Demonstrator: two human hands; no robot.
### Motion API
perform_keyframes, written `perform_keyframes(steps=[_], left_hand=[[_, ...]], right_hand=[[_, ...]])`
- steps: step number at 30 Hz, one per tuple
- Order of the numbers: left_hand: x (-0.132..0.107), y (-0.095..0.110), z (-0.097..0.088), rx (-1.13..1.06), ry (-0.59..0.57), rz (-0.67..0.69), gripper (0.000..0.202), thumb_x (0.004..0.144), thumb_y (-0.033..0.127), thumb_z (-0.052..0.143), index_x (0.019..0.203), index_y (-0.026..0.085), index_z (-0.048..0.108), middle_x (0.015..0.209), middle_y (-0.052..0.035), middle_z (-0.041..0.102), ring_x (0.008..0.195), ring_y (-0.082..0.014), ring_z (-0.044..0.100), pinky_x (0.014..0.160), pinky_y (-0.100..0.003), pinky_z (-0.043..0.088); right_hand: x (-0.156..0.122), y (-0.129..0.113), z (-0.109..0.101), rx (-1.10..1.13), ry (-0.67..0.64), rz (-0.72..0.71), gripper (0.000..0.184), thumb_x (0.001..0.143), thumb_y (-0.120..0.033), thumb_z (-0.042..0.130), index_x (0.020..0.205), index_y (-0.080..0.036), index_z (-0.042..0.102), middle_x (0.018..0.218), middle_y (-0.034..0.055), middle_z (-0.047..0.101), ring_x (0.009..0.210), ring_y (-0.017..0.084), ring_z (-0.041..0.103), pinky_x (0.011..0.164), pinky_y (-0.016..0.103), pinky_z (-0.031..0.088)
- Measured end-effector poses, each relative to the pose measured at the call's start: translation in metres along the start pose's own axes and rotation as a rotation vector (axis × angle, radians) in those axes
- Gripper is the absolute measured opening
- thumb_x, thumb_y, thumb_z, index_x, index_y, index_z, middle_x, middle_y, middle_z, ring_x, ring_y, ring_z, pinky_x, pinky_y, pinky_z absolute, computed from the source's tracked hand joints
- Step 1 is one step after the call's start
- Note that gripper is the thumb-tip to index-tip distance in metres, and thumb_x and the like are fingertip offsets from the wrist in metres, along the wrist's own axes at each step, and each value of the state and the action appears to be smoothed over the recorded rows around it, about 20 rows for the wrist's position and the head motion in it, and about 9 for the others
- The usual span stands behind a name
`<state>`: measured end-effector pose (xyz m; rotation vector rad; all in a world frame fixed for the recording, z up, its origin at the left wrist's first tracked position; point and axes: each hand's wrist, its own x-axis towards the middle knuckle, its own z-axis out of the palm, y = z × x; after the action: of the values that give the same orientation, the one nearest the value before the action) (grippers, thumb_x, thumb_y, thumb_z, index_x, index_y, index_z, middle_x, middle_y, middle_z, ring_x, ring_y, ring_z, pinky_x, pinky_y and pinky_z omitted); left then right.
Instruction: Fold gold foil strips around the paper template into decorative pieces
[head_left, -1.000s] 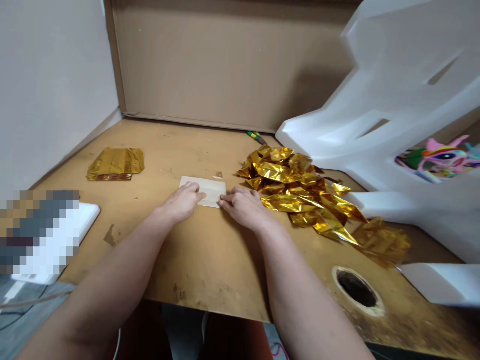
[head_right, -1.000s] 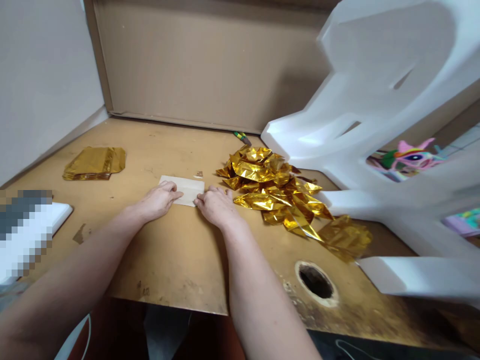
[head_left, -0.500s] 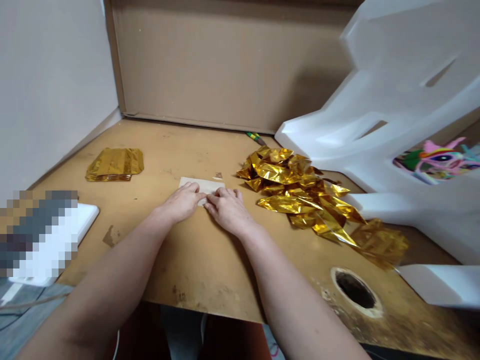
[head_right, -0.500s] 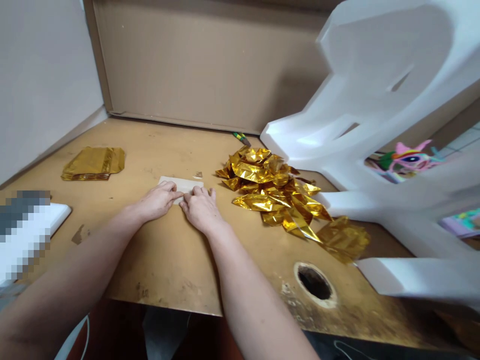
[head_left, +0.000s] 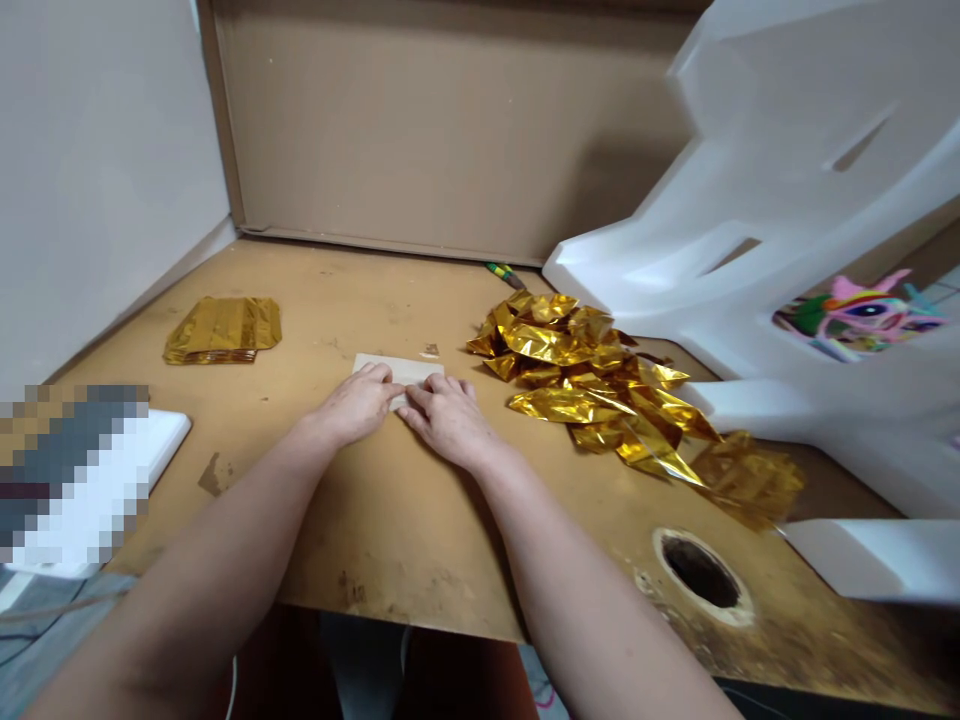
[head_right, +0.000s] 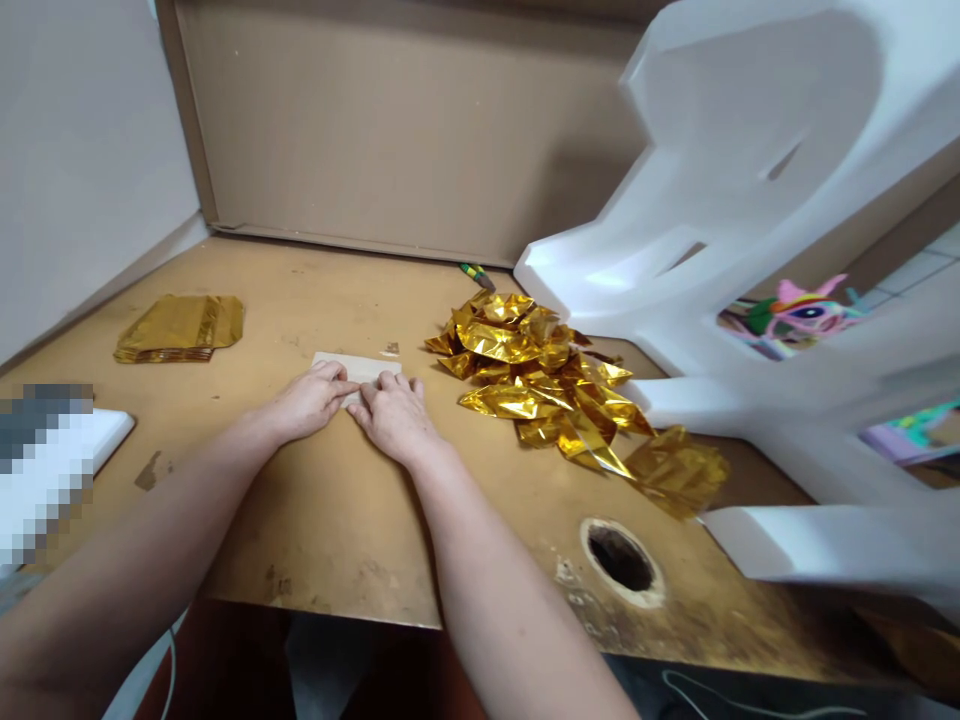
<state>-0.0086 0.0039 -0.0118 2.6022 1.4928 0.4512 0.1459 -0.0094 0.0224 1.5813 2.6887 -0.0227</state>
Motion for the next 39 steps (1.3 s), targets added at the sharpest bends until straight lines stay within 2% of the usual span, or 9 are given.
perform_keyframes(steps=[9,13,18,24,30,34,37,39], left_hand=[[0.001,-0.008,0.009,-0.030,0.072,0.037,0.033,0.080,0.011,0.045,0.104,0.020,0.066,0.091,-0.0049,0.054,0.090,-0.0183,0.051,0.084,-0.030,0.044],[0.000,-0.016,0.009,-0.065,0.121,0.021,0.025,0.081,0.014,0.048,0.093,0.019,0.070,0.089,-0.0052,0.055,0.088,-0.0182,0.052,0.083,-0.031,0.045],[-0.002,-0.029,0.007,-0.138,0.170,-0.042,0.020,0.079,0.015,0.052,0.082,0.020,0.071,0.084,-0.0037,0.057,0.084,-0.0172,0.055,0.080,-0.030,0.047],[-0.004,-0.035,0.002,-0.254,0.181,-0.165,0.015,0.077,0.013,0.057,0.076,0.018,0.071,0.082,-0.0027,0.060,0.081,-0.0159,0.058,0.078,-0.029,0.047],[-0.003,-0.033,0.001,-0.301,0.219,-0.279,0.014,0.072,0.010,0.059,0.072,0.018,0.069,0.082,-0.0018,0.062,0.082,-0.0163,0.059,0.079,-0.029,0.047],[-0.001,-0.035,0.003,-0.302,0.233,-0.315,0.014,0.071,0.009,0.058,0.070,0.019,0.068,0.083,-0.0018,0.062,0.084,-0.0174,0.060,0.081,-0.031,0.048],[0.001,-0.037,0.004,-0.272,0.235,-0.337,0.015,0.071,0.010,0.058,0.077,0.019,0.069,0.088,-0.0034,0.063,0.094,-0.0204,0.059,0.089,-0.034,0.046],[0.002,-0.038,0.003,-0.264,0.235,-0.347,0.023,0.070,0.012,0.060,0.091,0.019,0.068,0.104,-0.0060,0.062,0.107,-0.0234,0.054,0.098,-0.037,0.041]], right_hand=[[0.001,-0.001,0.000,-0.024,0.007,0.011,0.037,0.092,-0.041,0.035,0.110,-0.020,0.060,0.105,0.0118,0.057,0.103,0.025,0.047,0.088,0.040,0.029],[0.000,0.004,-0.003,-0.028,0.000,0.044,0.034,0.093,-0.037,0.035,0.104,-0.021,0.063,0.106,0.0109,0.059,0.103,0.025,0.049,0.088,0.040,0.028],[0.000,0.016,-0.006,-0.003,0.004,0.116,0.031,0.092,-0.033,0.039,0.088,-0.021,0.068,0.100,0.0089,0.063,0.100,0.023,0.053,0.089,0.040,0.027],[0.004,0.022,-0.002,-0.003,0.087,0.139,0.032,0.089,-0.033,0.044,0.077,-0.020,0.070,0.089,0.0071,0.067,0.094,0.020,0.055,0.089,0.036,0.026],[0.012,0.022,0.008,0.006,0.171,0.200,0.024,0.086,-0.027,0.047,0.082,-0.016,0.068,0.087,0.0090,0.068,0.087,0.021,0.056,0.089,0.035,0.027],[0.013,0.025,0.010,0.054,0.217,0.258,0.021,0.083,-0.024,0.048,0.089,-0.017,0.066,0.095,0.0111,0.065,0.097,0.025,0.053,0.088,0.037,0.030],[0.014,0.026,0.013,0.087,0.221,0.252,0.031,0.081,-0.024,0.046,0.107,-0.015,0.061,0.112,0.0152,0.059,0.108,0.029,0.046,0.091,0.041,0.031],[0.016,0.027,0.016,0.095,0.214,0.211,0.044,0.080,-0.019,0.042,0.123,-0.013,0.050,0.124,0.0172,0.053,0.114,0.030,0.042,0.094,0.044,0.030]])
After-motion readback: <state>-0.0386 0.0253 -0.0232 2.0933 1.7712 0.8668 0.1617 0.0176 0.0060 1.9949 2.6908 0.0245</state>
